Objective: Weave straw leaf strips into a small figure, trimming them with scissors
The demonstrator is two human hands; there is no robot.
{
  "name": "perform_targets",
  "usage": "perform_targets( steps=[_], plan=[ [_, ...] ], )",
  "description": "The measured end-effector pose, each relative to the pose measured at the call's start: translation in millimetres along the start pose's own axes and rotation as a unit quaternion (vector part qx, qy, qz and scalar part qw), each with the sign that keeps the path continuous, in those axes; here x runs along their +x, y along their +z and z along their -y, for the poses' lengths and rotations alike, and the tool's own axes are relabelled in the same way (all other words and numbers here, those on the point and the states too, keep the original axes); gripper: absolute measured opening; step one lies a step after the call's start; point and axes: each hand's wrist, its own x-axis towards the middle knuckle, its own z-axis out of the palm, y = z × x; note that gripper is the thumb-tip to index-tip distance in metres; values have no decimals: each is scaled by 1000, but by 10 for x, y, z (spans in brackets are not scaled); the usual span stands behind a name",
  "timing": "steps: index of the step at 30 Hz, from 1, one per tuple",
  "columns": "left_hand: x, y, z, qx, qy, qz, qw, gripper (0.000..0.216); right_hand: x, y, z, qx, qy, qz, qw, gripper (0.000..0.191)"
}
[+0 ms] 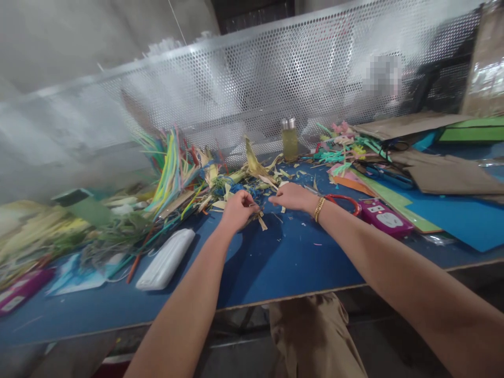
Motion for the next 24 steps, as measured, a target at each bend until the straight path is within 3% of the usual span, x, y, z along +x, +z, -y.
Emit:
perform_targets(
  steps=[5,12,15,18,21,24],
  plan=[
    [-49,22,-127,-17,29,3,999,23,46,139,49,22,36,-5,999,54],
    [-91,36,-252,-25,61,11,998,23,101,288,59,121,28,-8,992,34],
    [-65,-62,-224,-3,64,-57,996,35,116,246,-3,114,8,-48,992,29],
    [-50,-176,-182,34,-1,-142,989,43,121,159,-81,105,-34,-111,988,27],
    [-75,-191,-193,2,-95,-64,993,45,117,97,-115,131,-71,-157,976,28],
    [-112,-100,-244,-109,-127,42,985,42,97,81,-85,167,-105,-167,966,26]
  ],
)
